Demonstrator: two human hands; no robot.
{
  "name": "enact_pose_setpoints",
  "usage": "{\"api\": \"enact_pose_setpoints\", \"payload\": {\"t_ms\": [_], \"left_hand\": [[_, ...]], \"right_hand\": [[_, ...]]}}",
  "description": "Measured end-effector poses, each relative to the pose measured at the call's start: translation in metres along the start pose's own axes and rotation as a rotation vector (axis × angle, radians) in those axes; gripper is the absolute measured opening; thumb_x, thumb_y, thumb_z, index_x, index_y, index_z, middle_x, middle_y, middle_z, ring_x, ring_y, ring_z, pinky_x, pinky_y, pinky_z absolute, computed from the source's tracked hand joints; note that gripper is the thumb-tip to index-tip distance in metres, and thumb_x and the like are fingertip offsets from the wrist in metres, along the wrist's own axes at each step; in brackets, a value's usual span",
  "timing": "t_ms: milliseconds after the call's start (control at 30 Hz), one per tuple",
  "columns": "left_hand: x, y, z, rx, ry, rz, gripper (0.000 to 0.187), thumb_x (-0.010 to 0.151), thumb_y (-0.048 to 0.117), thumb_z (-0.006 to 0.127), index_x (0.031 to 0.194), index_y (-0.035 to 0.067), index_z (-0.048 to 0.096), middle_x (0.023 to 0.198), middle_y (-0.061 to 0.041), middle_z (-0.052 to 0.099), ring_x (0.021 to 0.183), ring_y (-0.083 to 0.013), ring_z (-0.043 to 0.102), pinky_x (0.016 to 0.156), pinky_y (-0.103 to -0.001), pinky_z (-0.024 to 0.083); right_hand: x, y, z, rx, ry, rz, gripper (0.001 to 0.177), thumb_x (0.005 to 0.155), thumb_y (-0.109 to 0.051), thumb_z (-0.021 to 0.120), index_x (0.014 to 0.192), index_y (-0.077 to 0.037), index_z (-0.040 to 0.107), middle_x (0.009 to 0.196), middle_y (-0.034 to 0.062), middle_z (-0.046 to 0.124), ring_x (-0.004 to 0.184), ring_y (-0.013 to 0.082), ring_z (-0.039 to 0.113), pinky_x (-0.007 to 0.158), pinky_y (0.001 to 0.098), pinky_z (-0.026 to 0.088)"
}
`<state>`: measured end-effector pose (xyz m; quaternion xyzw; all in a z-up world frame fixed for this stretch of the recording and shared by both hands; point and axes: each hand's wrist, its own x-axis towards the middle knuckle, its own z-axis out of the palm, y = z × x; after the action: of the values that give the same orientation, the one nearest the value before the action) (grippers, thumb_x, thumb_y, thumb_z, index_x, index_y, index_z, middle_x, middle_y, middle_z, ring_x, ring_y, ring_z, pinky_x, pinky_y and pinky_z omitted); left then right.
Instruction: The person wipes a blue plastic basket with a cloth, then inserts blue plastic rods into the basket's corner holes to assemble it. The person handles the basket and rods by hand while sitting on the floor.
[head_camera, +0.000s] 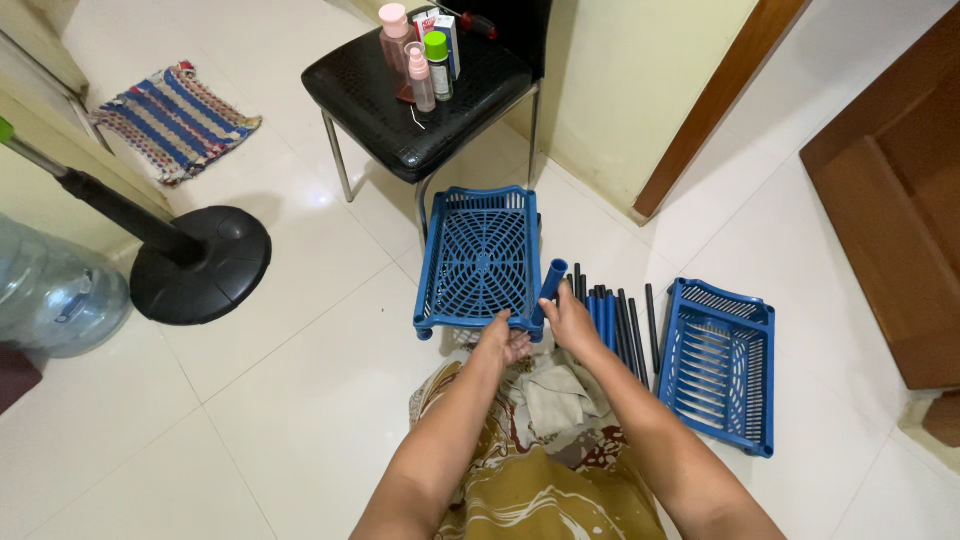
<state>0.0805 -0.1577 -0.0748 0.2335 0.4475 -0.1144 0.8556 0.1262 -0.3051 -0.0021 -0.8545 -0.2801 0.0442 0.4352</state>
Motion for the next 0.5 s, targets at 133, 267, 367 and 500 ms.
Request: {"api": "enact_pose_setpoints", "payload": {"t_ms": [133, 267, 367, 500], "left_hand": [[0.005, -0.012, -0.003, -0.014, 0.039, 0.007, 0.042, 0.099, 0.052, 0.054, 0.110, 0.013, 0.065, 0.108, -0.009, 0.061, 0.113, -0.0295, 0.053, 0.102, -0.058, 0.042], [-0.007, -0.036, -0.002, 0.011, -0.048, 0.123, 0.033, 0.097, 0.044, 0.061, 0.117, 0.018, 0.064, 0.109, -0.006, 0.056, 0.114, -0.0266, 0.050, 0.104, -0.069, 0.041], [-0.040, -0.062, 0.002, 0.137, -0.081, 0.167, 0.047, 0.092, 0.052, 0.057, 0.129, 0.024, 0.060, 0.126, -0.002, 0.063, 0.123, -0.0238, 0.051, 0.110, -0.070, 0.025], [-0.093, -0.078, 0.014, 0.156, -0.079, 0.237, 0.060, 0.095, 0.049, 0.063, 0.144, 0.020, 0.046, 0.138, -0.006, 0.049, 0.131, -0.0266, 0.041, 0.111, -0.073, 0.026]], "right_hand": [[-0.013, -0.011, -0.019, -0.037, -0.020, -0.126, 0.041, 0.099, -0.027, 0.063, 0.128, -0.002, 0.048, 0.097, 0.0240, 0.069, 0.086, 0.0432, 0.068, 0.073, 0.0480, 0.053], [-0.026, -0.020, -0.043, -0.064, -0.108, 0.059, 0.041, 0.095, -0.030, 0.068, 0.125, -0.006, 0.053, 0.096, 0.0161, 0.074, 0.084, 0.0289, 0.073, 0.075, 0.0394, 0.057], [-0.041, -0.022, -0.070, 0.054, -0.072, 0.062, 0.035, 0.092, -0.021, 0.074, 0.119, -0.007, 0.058, 0.098, 0.0110, 0.075, 0.088, 0.0221, 0.074, 0.080, 0.0349, 0.058], [-0.061, -0.032, -0.098, 0.492, -0.023, -0.097, 0.026, 0.089, -0.003, 0.071, 0.109, -0.004, 0.054, 0.104, 0.0116, 0.071, 0.101, 0.0230, 0.070, 0.090, 0.0364, 0.057]]}}
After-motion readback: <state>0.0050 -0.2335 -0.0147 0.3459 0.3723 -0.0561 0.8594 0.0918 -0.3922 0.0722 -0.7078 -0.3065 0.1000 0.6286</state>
